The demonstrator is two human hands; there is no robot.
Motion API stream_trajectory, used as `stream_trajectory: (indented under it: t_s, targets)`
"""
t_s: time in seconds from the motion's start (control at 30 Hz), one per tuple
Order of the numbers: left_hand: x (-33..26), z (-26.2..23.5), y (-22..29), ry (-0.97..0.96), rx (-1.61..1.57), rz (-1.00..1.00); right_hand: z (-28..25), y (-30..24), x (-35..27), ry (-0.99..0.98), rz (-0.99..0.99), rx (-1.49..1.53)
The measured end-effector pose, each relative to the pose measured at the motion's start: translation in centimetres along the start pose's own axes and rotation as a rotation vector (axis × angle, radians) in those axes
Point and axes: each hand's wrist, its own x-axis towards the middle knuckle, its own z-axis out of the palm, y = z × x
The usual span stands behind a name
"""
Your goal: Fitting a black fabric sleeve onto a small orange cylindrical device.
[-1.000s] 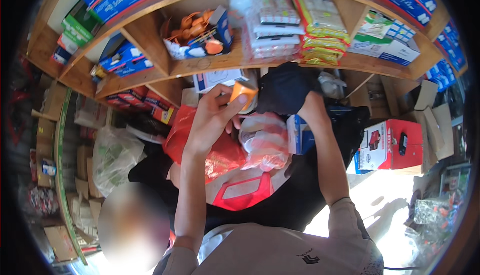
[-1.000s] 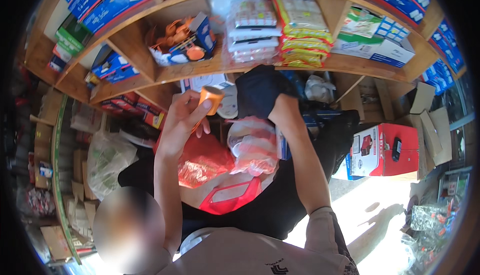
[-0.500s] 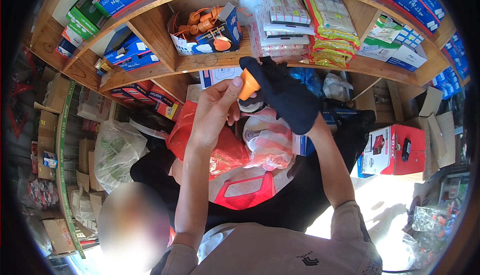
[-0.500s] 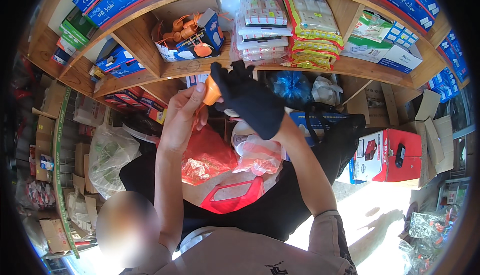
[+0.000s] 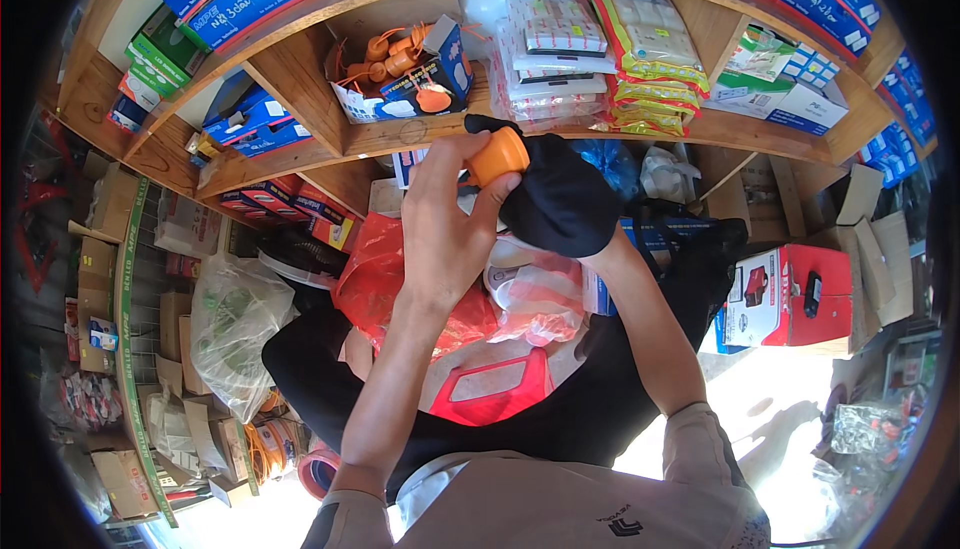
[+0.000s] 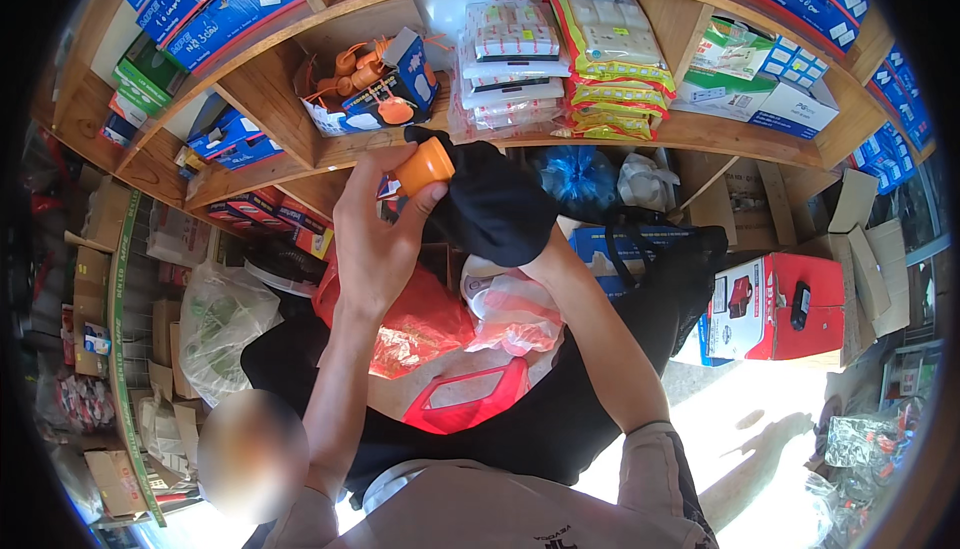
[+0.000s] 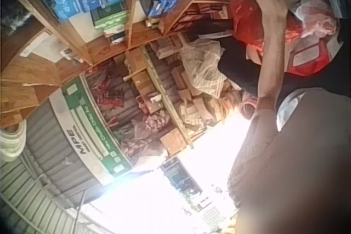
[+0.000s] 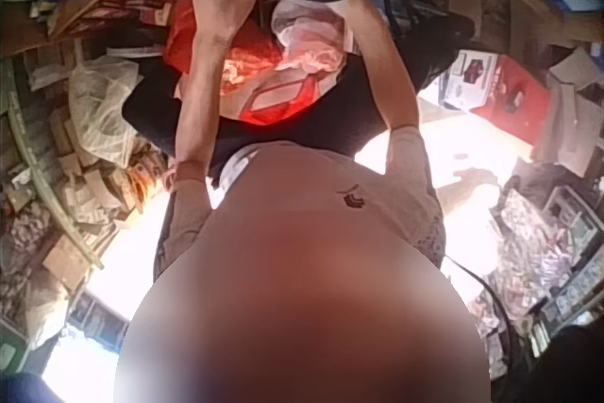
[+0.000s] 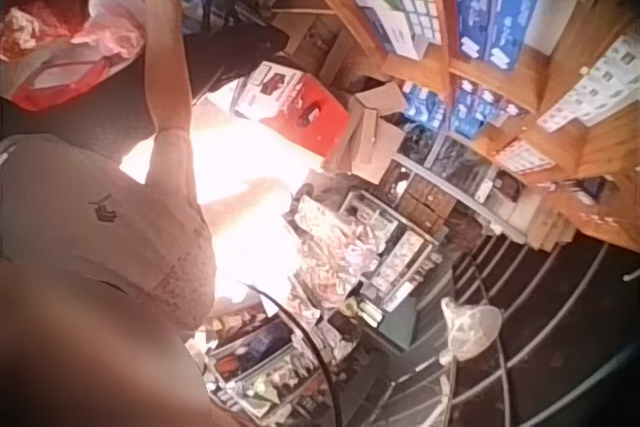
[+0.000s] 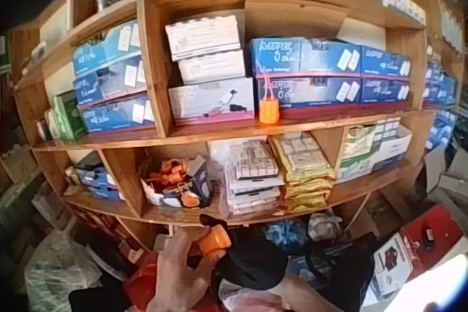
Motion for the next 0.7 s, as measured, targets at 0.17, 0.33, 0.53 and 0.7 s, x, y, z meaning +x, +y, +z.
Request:
stream_trajectory:
  t_s: [0.17,0.33,0.53,0.7]
  targets:
    - [0.2,-0.3,-0.8,-0.064,0.361,0.276,-1.6,-1.6,2.0,0.141,-0.176,-0.100]
    - [-1.0,-0.9,-1.0,-0.102,0.375,0.193,-1.9,-2.0,1.9,-0.083,-0.125,-0.185]
    - [0.3,-4.6,-0.2,-0.304,-0.078,-0.150,-0.1,-1.9,1.4,0.198,-0.201,-0.146]
    - [0.3,-4.9,-1.3,-0.607,-0.478,-0.507,0.5,-2.6,1.1,0.171,-0.206,-0.164]
